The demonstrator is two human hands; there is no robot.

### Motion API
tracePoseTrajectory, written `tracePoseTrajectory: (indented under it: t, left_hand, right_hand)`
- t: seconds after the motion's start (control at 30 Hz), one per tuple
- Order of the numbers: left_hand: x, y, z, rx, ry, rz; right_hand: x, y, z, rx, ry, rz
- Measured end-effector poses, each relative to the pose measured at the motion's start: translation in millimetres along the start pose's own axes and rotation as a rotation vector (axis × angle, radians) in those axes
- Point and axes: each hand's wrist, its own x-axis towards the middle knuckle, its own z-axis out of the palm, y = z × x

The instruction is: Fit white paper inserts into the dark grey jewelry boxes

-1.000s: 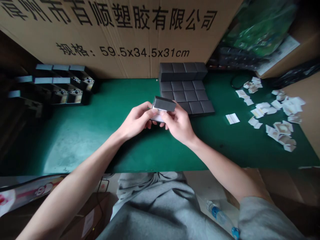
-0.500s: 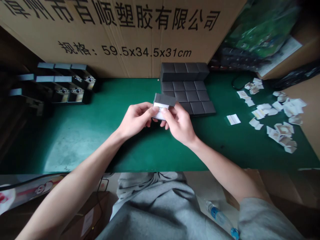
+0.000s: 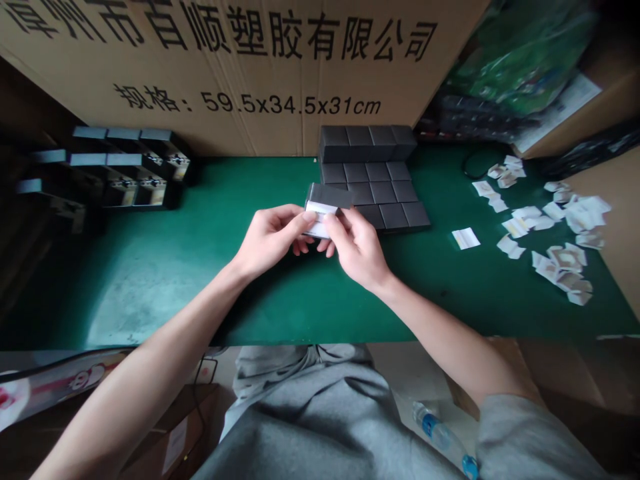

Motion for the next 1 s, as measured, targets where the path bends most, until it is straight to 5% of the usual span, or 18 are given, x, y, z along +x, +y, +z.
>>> tracePoseTrajectory:
  t: [1.0]
  left_hand:
    - [1.3,-2.5,-1.0,0.036,0.036,0.012]
  right_hand:
    - [3.0,-6.0,-0.1,0.035,0.029,-0.007]
